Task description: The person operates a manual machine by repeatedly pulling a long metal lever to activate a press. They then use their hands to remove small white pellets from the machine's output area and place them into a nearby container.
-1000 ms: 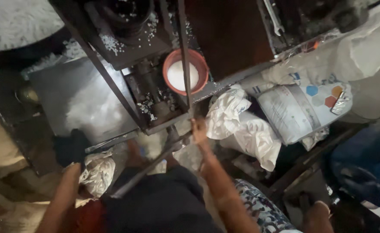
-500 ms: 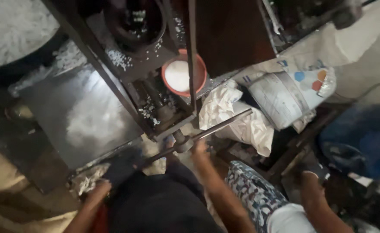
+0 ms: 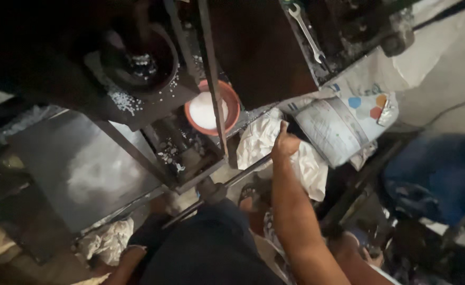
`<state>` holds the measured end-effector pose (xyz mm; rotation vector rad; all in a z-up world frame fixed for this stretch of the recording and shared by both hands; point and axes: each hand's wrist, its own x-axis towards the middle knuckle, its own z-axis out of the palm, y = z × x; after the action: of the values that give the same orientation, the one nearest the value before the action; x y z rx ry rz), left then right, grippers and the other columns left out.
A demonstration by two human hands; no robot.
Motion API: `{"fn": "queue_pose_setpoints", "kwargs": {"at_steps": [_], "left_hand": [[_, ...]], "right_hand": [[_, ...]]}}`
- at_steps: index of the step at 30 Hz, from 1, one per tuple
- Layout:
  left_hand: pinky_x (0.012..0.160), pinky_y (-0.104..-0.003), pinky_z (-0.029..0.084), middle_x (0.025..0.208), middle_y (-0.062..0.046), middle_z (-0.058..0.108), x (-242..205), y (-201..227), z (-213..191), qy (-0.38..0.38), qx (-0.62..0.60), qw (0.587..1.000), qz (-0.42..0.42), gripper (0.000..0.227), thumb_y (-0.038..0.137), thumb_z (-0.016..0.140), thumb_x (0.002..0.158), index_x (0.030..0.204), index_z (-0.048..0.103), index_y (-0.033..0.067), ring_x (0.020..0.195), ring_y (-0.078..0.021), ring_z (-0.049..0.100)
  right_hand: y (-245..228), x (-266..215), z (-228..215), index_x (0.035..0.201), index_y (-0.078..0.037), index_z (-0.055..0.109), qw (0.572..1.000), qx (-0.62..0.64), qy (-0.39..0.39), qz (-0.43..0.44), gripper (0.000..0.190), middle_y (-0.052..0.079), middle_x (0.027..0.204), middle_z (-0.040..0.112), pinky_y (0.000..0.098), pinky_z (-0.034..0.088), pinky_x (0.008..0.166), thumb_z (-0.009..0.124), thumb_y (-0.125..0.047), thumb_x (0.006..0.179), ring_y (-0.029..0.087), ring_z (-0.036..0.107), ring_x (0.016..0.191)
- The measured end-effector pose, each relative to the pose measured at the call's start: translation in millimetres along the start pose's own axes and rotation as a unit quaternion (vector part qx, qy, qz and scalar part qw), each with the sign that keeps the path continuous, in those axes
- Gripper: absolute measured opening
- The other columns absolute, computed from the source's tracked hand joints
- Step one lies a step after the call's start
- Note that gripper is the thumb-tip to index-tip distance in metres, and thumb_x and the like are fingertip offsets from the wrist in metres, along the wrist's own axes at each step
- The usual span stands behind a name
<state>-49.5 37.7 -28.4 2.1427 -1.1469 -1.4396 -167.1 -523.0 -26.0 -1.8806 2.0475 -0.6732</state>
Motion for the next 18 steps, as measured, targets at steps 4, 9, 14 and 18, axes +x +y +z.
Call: {"fn": "queue_pose_setpoints", "kwargs": {"at_steps": [4, 9, 14, 18], "left_hand": [[0.098, -0.040, 0.052, 0.120, -0.016, 0.073, -12.3, -1.0, 8.4, 0.042, -0.019, 0.999, -0.028, 0.044, 0.023, 0.058, 0.085, 0.126, 0.066, 0.0077, 0.114, -0.0292, 0.068], [0.099, -0.038, 0.052, 0.121, -0.015, 0.073, -5.5, 20.8, -18.8, 0.165, -0.063, 0.984, -0.039, 0.047, 0.022, 0.058, 0.082, 0.126, 0.065, 0.0054, 0.115, -0.0280, 0.068], [0.089, -0.034, 0.053, 0.101, -0.010, 0.066, 27.7, 84.5, -73.9, 0.350, -0.362, 0.864, 0.002, 0.039, 0.020, 0.067, 0.093, 0.125, 0.066, -0.0018, 0.094, -0.0185, 0.061], [0.072, -0.031, 0.050, 0.078, -0.004, 0.059, 45.1, 149.6, -111.8, 0.427, -0.589, 0.682, 0.077, 0.033, 0.023, 0.066, 0.103, 0.121, 0.069, -0.0043, 0.068, -0.0112, 0.054]], "right_hand": [[4.5, 2.4, -4.9, 0.066, 0.006, 0.070, 0.993, -0.082, -0.058, -0.068, 0.078, 0.028, 0.068, 0.066, 0.0531, 0.051, 0.070, 0.072, -0.069, 0.090, 0.043, 0.064, 0.066], [-8.8, -11.1, -24.2, 0.072, 0.000, 0.074, 0.985, 0.035, -0.140, -0.092, 0.069, 0.023, 0.066, 0.069, 0.0485, 0.052, 0.067, 0.063, -0.066, 0.089, 0.037, 0.067, 0.062], [-6.0, -5.9, -47.9, 0.089, 0.000, 0.074, 0.950, 0.100, -0.203, -0.215, 0.059, 0.022, 0.077, 0.071, 0.0474, 0.054, 0.071, 0.054, -0.053, 0.103, 0.034, 0.067, 0.072], [-60.5, 66.0, -83.4, 0.135, 0.009, 0.056, 0.889, 0.289, -0.123, -0.333, 0.056, 0.031, 0.133, 0.063, 0.0465, 0.043, 0.109, 0.045, -0.041, 0.113, 0.038, 0.059, 0.122]]}}
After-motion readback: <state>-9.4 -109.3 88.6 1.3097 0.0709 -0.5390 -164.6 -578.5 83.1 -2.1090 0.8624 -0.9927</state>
